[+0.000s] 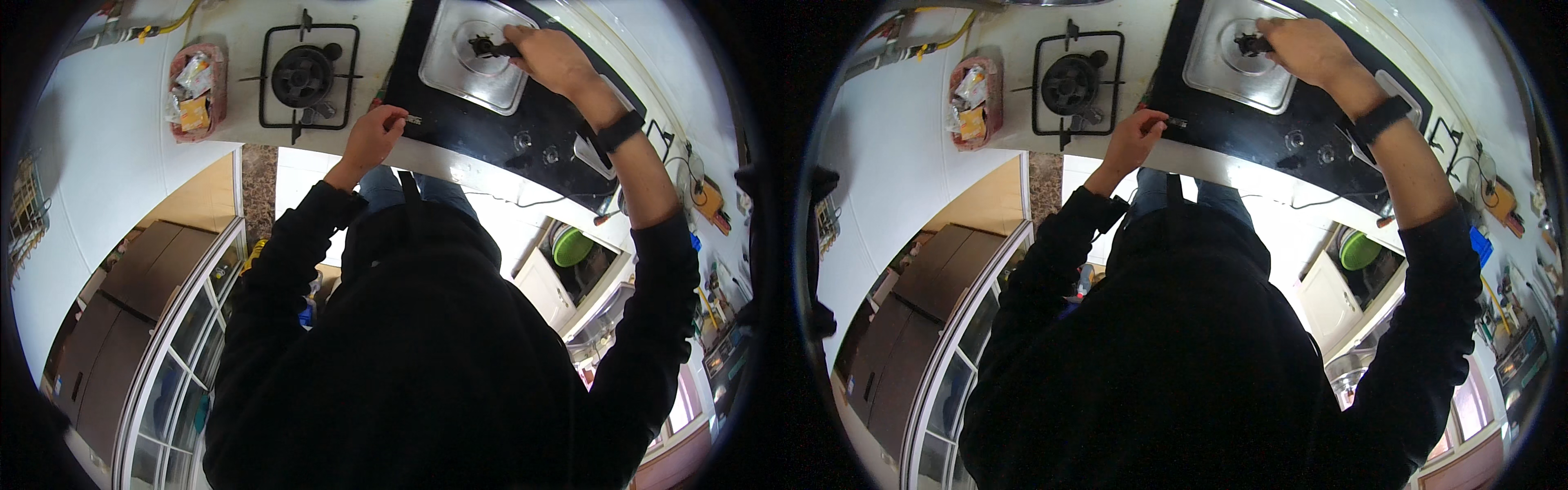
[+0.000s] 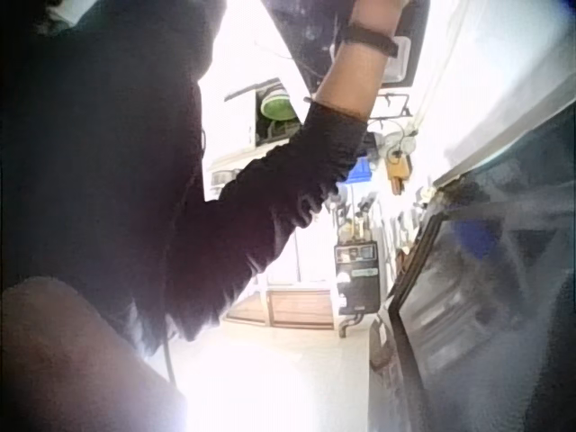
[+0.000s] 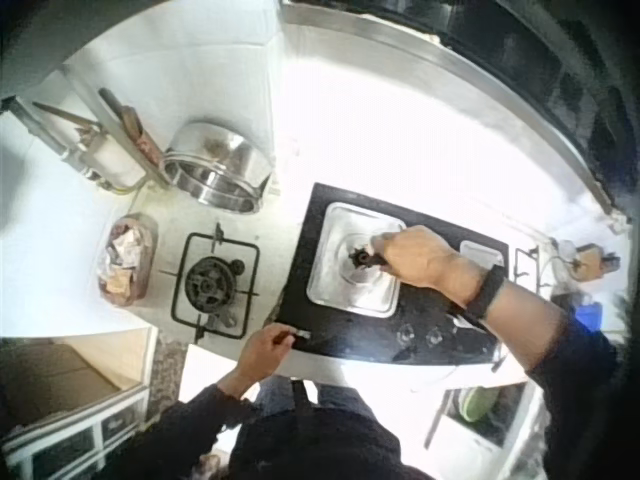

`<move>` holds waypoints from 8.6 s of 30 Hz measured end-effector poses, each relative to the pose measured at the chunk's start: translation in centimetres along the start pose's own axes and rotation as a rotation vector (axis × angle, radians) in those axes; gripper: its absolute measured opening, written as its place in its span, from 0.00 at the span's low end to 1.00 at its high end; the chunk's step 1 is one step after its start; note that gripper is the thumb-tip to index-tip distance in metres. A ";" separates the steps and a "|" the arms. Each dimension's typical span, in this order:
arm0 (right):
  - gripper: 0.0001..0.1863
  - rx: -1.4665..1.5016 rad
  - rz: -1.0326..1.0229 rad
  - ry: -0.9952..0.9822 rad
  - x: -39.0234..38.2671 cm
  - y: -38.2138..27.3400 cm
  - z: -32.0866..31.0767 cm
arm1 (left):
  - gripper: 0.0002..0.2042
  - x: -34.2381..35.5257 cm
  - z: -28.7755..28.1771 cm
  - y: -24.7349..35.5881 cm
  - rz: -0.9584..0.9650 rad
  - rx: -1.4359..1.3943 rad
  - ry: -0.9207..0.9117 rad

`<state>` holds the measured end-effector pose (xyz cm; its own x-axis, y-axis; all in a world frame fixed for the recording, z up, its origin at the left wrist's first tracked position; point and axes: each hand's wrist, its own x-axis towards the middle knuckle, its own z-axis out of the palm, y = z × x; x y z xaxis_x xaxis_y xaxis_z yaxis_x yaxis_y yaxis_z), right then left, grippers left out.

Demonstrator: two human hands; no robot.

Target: The person uses a screwdriver to remove and reattach components of a gas stove burner. They remove the burner cap and grate, unscrew the burner head, and then reassemble the parts in reverse order.

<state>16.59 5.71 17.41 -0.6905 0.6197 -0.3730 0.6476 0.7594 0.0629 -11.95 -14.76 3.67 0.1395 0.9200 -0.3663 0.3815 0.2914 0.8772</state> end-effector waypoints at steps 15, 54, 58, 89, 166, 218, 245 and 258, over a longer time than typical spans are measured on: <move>0.19 0.217 0.241 0.176 0.4 -2.2 1.3 | 0.17 12.1 -7.7 1.7 0.166 0.511 0.283; 0.19 1.711 0.738 0.541 -18.1 -9.2 2.3 | 0.12 4.9 1.2 8.1 -0.137 -1.005 -0.248; 0.19 1.694 0.700 0.538 -18.0 -9.3 2.5 | 0.12 4.7 1.3 8.5 -0.135 -1.034 -0.261; 0.20 0.967 0.402 0.548 -10.8 0.7 -2.2 | 0.16 17.8 -1.8 12.3 0.574 0.454 -0.158; 0.19 0.481 0.186 0.183 2.5 5.7 2.5 | 0.09 28.7 5.1 9.4 0.712 0.958 -0.426; 0.09 0.111 -0.003 0.287 -0.7 1.3 -1.0 | 0.07 26.7 4.2 3.9 0.650 0.582 -0.187; 0.10 0.208 0.007 0.268 -0.2 0.9 1.5 | 0.05 27.4 5.2 3.1 0.918 0.530 -0.081; 0.14 0.528 -0.069 0.353 1.1 2.1 1.3 | 0.06 27.6 5.3 2.8 0.939 0.520 -0.056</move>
<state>17.60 7.67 15.98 -0.7424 0.6694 -0.0266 0.6075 0.6558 -0.4482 -2.14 10.01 -5.60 0.6158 0.7007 0.3601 0.4402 -0.6851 0.5804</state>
